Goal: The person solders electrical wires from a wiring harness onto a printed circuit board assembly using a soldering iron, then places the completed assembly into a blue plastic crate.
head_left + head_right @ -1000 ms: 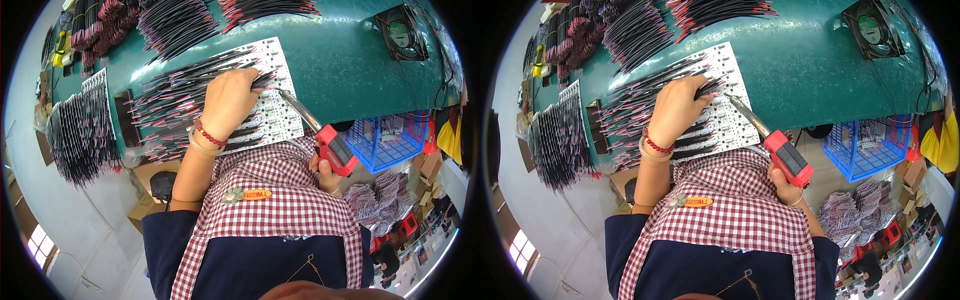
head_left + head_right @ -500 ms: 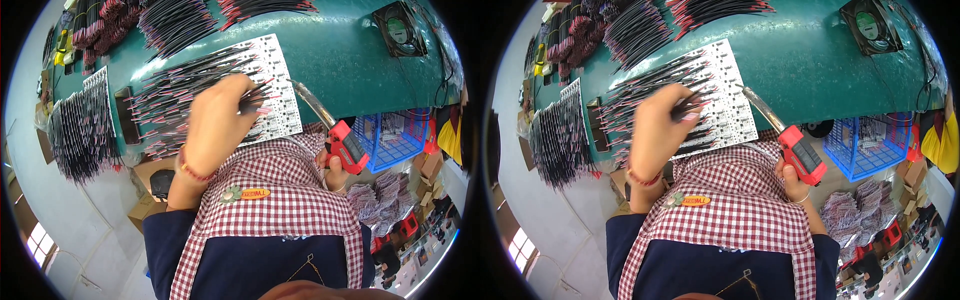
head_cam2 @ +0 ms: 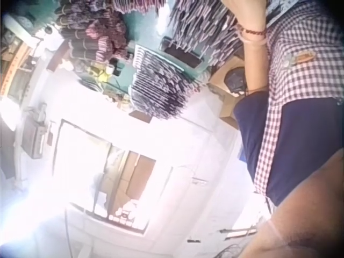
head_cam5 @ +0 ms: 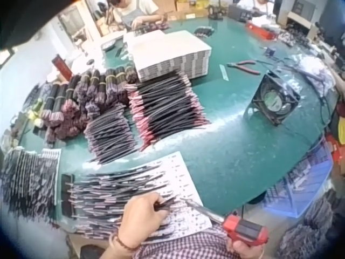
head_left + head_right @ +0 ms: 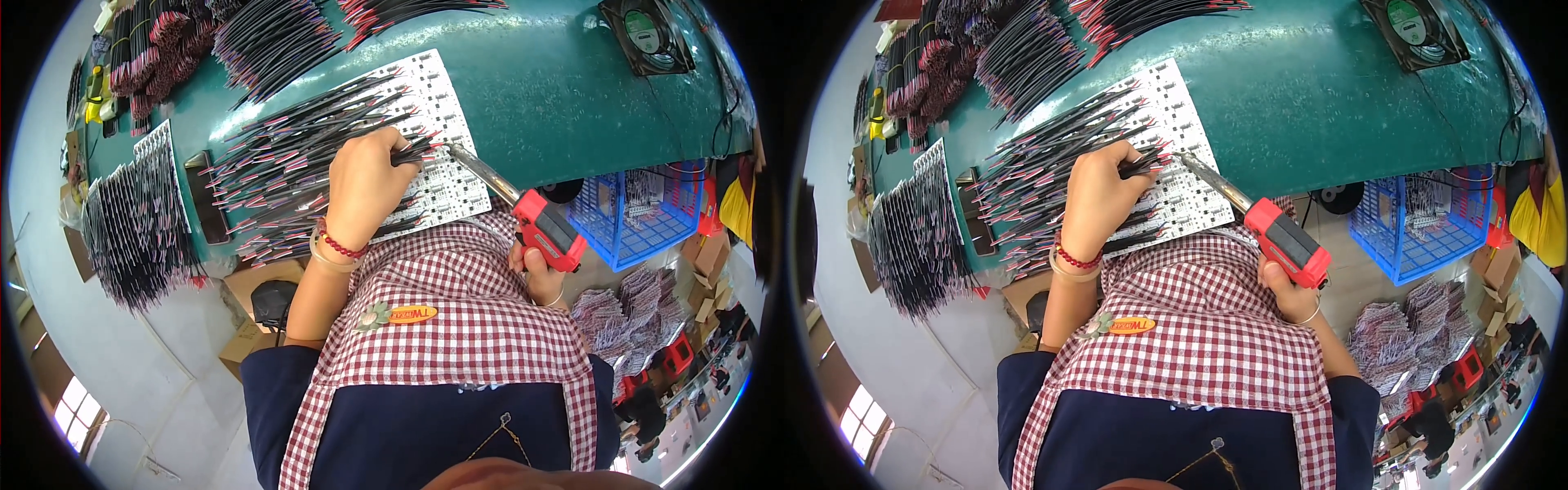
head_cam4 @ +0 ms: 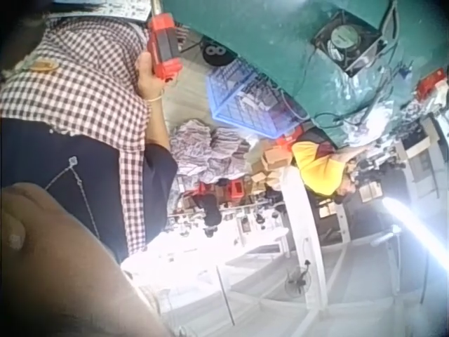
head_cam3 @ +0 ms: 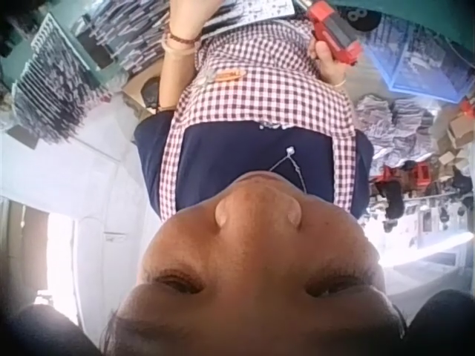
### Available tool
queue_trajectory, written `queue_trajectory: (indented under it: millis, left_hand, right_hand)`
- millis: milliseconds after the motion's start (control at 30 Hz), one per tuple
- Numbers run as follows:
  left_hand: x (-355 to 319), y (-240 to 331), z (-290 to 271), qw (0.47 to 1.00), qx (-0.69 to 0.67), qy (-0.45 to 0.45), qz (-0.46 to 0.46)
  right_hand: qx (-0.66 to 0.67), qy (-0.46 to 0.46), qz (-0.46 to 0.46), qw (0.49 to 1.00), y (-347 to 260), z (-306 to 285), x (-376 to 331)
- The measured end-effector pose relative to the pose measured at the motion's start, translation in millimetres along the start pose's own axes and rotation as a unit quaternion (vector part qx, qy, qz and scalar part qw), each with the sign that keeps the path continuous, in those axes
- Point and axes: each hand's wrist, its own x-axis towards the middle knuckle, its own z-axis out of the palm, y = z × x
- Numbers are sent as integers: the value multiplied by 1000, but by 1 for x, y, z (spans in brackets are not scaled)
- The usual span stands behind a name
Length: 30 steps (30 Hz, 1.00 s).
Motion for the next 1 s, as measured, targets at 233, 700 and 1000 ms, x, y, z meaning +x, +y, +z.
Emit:
queue_trajectory:
  millis: [233, 700, 1000]
  left_hand:
    - [-3, 9, -6, 996, 89, -5, 15]
    - [11, -1, -4, 996, 63, -53, 17]
    - [13, 0, -4, 996, 71, -42, 39]
  right_hand:
    - [21, 5, -2, 1000, -9, 5, 1]
    - [11, 0, 29, 1000, -5, 3, 1]
    - [-83, -25, 39, 995, -7, 2, 1]
